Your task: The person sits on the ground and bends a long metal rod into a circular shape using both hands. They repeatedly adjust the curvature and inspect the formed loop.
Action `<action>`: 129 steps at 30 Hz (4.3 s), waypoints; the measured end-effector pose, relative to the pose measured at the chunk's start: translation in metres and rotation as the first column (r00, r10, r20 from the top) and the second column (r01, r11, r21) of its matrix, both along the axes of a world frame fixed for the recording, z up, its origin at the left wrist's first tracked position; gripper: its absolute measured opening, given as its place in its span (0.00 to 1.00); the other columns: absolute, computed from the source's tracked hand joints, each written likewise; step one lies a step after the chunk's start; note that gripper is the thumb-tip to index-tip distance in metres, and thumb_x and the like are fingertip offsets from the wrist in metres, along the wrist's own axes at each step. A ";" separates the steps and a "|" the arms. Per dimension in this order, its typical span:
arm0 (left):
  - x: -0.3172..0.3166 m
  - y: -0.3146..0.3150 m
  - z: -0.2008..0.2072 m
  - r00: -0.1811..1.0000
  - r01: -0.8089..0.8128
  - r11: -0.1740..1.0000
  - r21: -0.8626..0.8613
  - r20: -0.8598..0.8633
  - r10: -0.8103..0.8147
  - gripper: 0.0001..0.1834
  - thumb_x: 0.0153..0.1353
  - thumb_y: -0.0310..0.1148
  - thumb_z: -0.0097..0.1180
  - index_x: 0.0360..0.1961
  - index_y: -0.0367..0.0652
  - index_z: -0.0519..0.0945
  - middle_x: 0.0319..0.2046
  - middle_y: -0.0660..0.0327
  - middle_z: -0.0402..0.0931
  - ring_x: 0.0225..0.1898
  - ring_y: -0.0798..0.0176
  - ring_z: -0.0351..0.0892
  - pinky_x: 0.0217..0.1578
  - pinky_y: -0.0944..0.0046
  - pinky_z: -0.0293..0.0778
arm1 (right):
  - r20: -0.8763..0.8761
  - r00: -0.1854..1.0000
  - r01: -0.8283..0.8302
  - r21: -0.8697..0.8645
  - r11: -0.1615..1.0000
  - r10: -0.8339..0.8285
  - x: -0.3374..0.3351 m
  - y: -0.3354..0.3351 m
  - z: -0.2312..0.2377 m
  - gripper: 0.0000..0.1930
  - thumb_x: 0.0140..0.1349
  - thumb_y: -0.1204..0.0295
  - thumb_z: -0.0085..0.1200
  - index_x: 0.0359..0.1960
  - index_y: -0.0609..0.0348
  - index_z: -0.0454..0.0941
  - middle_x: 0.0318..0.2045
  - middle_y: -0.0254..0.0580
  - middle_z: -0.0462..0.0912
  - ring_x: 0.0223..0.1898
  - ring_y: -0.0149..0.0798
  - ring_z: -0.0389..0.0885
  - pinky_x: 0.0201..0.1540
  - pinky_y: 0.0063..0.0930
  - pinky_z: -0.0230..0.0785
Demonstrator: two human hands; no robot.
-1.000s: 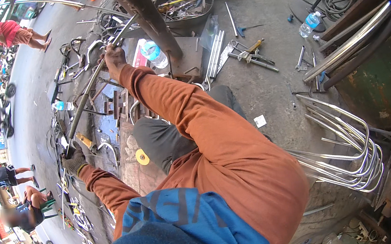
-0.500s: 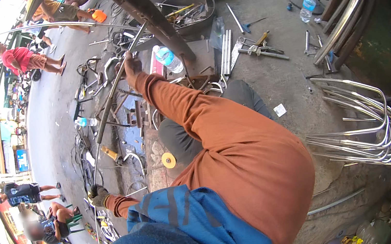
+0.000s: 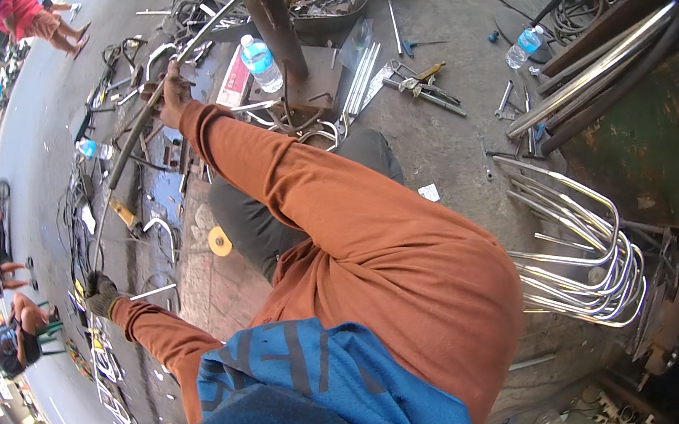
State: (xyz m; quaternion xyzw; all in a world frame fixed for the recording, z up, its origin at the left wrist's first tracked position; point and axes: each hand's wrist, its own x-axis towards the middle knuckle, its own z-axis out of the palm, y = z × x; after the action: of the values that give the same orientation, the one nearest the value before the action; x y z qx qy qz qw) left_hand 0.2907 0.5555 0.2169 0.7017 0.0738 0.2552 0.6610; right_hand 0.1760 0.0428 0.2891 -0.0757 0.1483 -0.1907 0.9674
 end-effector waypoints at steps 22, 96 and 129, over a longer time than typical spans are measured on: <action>-0.115 0.006 0.019 0.994 -0.054 0.897 0.438 -0.065 0.091 0.07 0.51 0.22 0.60 0.32 0.29 0.80 0.30 0.53 0.80 0.29 0.60 0.79 0.36 0.62 0.78 | -0.005 0.981 -0.186 -0.284 0.941 0.193 -0.057 -0.004 -0.004 0.16 0.69 0.54 0.32 0.33 0.53 0.63 0.24 0.40 0.74 0.30 0.45 0.79 0.35 0.56 0.73; -0.008 -0.054 0.084 0.954 -0.259 0.525 0.810 0.130 0.271 0.18 0.46 0.39 0.67 0.32 0.36 0.82 0.28 0.55 0.82 0.31 0.64 0.81 0.38 0.64 0.74 | 0.021 0.983 -0.166 -0.298 0.940 0.180 -0.007 0.006 0.006 0.20 0.69 0.54 0.27 0.31 0.54 0.66 0.27 0.43 0.77 0.31 0.44 0.79 0.33 0.55 0.74; -0.006 -0.098 0.092 0.961 -0.270 0.621 0.735 0.164 0.223 0.18 0.49 0.38 0.56 0.26 0.28 0.77 0.25 0.47 0.79 0.28 0.51 0.80 0.35 0.54 0.75 | 0.049 0.972 -0.201 -0.320 0.926 0.228 -0.004 0.025 0.012 0.18 0.70 0.55 0.28 0.36 0.53 0.66 0.29 0.41 0.77 0.31 0.41 0.80 0.35 0.52 0.73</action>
State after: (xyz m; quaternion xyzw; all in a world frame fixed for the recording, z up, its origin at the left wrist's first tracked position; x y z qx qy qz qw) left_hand 0.2844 0.4571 0.3094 0.8872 0.0386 0.3706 0.2722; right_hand 0.1715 0.0681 0.3014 -0.2357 0.0656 -0.1078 0.9636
